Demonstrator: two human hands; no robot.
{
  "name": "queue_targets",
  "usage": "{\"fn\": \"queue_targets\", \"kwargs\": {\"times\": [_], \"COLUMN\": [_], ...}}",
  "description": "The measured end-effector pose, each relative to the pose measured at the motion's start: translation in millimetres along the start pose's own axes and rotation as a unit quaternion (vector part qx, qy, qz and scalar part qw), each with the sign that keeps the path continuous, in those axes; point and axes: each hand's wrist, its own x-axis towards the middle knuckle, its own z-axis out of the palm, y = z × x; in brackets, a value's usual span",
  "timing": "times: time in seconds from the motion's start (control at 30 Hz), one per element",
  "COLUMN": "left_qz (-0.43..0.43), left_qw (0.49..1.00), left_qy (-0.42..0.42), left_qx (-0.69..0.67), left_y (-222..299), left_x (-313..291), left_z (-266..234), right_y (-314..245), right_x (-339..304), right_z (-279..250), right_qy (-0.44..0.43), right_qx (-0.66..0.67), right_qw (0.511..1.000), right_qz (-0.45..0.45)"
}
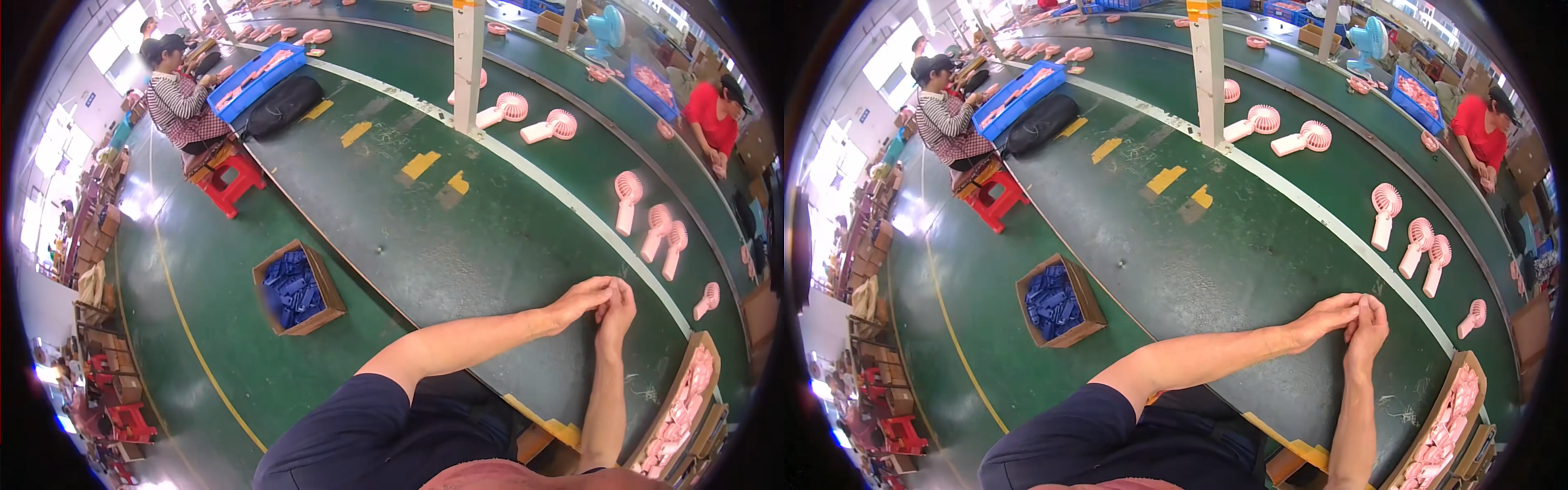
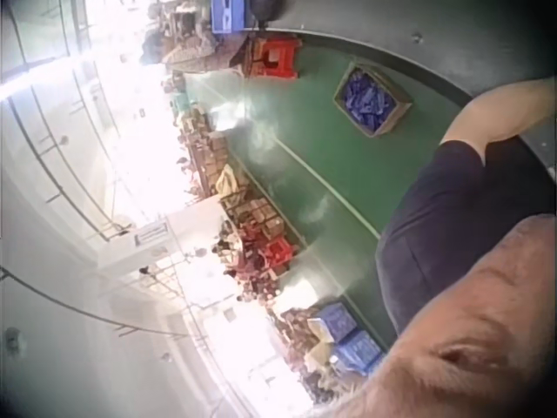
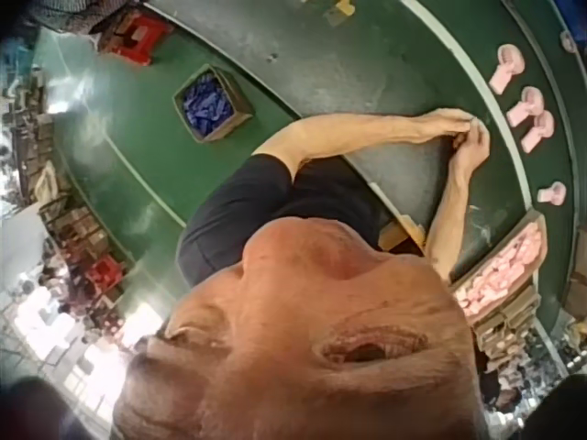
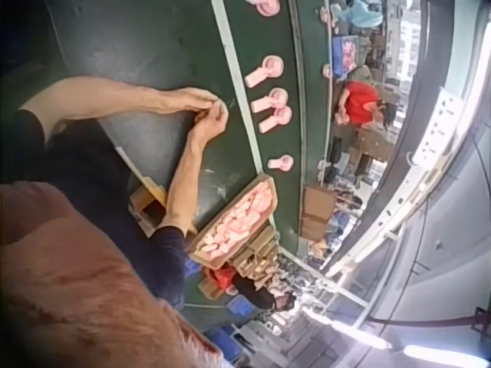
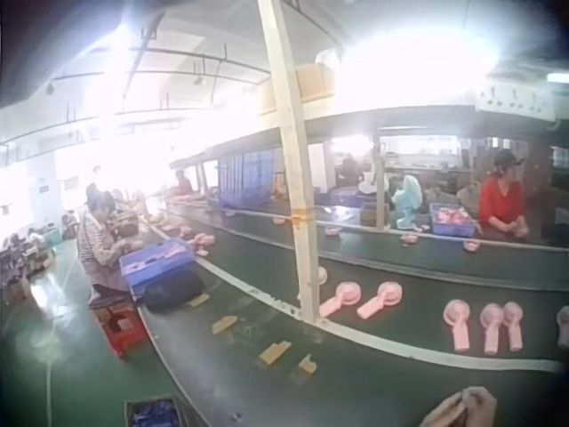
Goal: The person assembles handheld fans on a production line by fitting the circuit board and battery into the handle casing halves, snapping the casing covers together by hand, and placing the assembled fans onto the conveyor belt.
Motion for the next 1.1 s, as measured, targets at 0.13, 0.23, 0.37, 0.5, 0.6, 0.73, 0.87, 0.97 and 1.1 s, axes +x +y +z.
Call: {"fn": "queue_targets", "kwargs": {"times": [0.13,0.23,0.37,0.5,0.6,0.73,0.87,0.97,1.1], "left_qz": [-0.009,-0.016,-0.021,-0.023,-0.030,-0.033,-0.041,-0.056,-0.046], "left_qw": [0.998,0.995,0.992,0.991,0.991,0.992,0.990,0.990,0.990], "left_qy": [0.026,0.036,0.035,0.074,0.089,0.081,0.082,0.082,0.074], "left_qx": [0.062,0.089,0.116,0.111,0.094,0.095,0.108,0.103,0.112], "left_y": [-2.1,-1.8,-13.3,-1.8,-2.2,-2.7,-2.3,2.2,3.0], "left_x": [-3.7,-6.2,8.1,-3.0,-3.4,-1.9,0.9,0.2,-0.4], "left_z": [0.9,-3.8,2.8,-5.7,-10.6,-6.7,4.1,3.0,3.0], "right_y": [22.7,22.7,22.6,17.3,24.8,19.3,18.8,19.2,19.1], "right_x": [-15.9,-14.8,-13.2,-16.9,-11.6,-14.5,-15.9,-15.2,-13.9], "right_z": [7.7,6.8,-17.2,4.7,7.0,0.3,-7.8,-4.7,-3.9], "right_qy": [0.012,-0.015,0.012,-0.007,0.000,-0.022,-0.009,-0.011,-0.016], "right_qx": [0.009,0.012,-0.031,-0.033,-0.073,-0.022,-0.027,-0.018,-0.026], "right_qw": [0.997,0.997,0.996,0.991,0.988,0.992,0.991,0.991,0.989], "right_qz": [-0.074,-0.074,-0.078,-0.126,-0.135,-0.122,-0.133,-0.135,-0.146]}}
